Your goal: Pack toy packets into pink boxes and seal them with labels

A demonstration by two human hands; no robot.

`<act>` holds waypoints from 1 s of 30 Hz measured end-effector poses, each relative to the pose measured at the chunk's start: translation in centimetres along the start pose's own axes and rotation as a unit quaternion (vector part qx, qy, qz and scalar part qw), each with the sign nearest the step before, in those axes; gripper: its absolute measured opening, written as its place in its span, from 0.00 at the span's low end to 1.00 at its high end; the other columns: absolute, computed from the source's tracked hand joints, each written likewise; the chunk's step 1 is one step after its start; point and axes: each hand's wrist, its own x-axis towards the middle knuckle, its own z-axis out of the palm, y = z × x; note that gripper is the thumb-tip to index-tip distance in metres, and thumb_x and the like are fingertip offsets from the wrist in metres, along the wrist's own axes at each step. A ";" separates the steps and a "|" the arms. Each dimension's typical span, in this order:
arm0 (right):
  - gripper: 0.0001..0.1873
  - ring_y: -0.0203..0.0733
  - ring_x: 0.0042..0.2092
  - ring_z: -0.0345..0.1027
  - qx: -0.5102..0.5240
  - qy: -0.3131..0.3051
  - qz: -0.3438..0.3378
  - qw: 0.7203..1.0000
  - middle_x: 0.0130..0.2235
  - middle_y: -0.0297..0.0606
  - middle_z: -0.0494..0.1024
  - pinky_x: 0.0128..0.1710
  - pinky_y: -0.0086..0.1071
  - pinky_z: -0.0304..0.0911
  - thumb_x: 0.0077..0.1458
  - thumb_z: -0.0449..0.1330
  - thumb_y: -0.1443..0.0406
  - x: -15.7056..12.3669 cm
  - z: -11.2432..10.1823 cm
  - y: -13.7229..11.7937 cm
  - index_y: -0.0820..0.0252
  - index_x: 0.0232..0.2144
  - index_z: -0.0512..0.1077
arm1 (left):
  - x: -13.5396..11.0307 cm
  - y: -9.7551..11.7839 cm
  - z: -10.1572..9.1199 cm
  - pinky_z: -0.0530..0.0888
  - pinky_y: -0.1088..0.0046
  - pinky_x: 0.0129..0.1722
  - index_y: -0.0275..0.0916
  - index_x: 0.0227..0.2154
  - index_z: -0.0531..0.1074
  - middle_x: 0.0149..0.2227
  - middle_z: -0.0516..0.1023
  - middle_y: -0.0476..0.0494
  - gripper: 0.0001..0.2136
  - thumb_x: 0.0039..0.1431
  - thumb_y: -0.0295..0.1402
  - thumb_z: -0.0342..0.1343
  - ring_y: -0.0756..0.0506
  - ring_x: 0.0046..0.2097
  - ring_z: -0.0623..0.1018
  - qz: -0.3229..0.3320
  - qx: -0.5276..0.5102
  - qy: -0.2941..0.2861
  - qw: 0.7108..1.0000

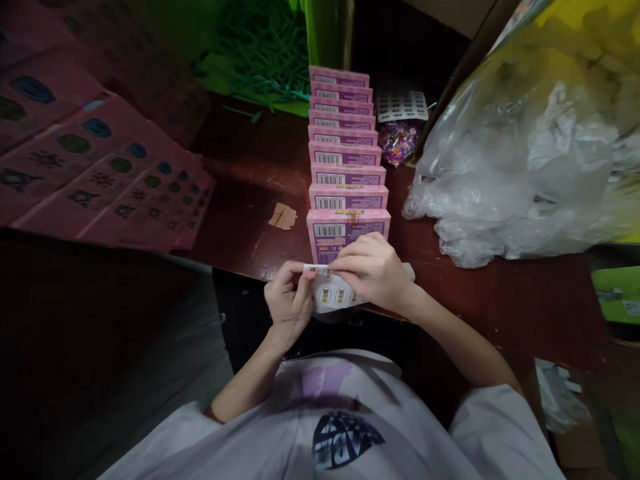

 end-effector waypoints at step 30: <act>0.05 0.40 0.37 0.77 0.064 -0.086 0.028 0.994 0.35 0.36 0.83 0.41 0.34 0.70 0.54 0.67 0.65 4.5 -2.0 -0.9 0.59 0.35 0.79 | 0.7 1.3 -0.3 0.60 0.78 0.20 0.37 0.25 0.70 0.18 0.65 0.51 0.26 0.64 0.55 0.45 0.53 0.20 0.63 -0.064 -0.047 -0.030 0.996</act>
